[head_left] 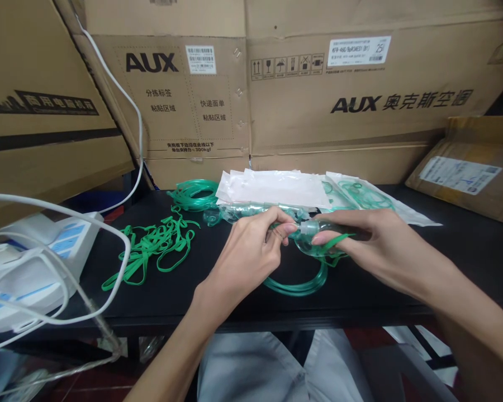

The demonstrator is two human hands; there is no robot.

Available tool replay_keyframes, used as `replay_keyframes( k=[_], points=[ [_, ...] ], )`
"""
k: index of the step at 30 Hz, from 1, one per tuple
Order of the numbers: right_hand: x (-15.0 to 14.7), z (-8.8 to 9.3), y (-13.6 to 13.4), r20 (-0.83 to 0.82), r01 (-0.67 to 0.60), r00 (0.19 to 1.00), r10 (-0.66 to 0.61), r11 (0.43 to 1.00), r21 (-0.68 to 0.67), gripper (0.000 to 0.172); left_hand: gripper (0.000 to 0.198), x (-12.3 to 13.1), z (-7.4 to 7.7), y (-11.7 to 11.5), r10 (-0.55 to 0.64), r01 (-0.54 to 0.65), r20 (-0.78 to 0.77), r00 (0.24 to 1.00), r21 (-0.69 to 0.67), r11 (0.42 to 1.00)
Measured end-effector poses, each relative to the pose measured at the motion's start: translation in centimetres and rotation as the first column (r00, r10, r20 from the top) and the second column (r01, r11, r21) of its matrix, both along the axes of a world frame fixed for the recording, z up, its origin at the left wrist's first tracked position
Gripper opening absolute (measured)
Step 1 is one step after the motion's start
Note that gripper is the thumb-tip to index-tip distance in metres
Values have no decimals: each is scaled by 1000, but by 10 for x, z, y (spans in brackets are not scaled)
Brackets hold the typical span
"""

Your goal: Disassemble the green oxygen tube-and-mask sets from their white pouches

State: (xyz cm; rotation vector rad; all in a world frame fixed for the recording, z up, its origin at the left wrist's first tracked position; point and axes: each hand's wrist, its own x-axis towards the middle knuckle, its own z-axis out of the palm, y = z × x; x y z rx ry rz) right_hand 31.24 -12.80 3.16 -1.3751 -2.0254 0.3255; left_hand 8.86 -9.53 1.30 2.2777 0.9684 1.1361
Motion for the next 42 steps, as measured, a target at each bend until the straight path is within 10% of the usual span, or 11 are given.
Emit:
replay_keyframes(
  k=[20, 30, 42],
  points=[
    [9, -6, 5, 219, -127, 973, 67, 954, 271, 58, 28, -8, 5, 1, -34, 18, -70, 997, -220, 975],
    [8, -9, 6, 231, -142, 970, 76, 948, 284, 46, 31, -11, 7, 2, -45, 21, -103, 994, -224, 974],
    [-2, -5, 0, 192, -62, 981, 31, 985, 159, 46, 22, -6, 8, 0, -13, 24, -100, 995, 116, 993]
  ],
)
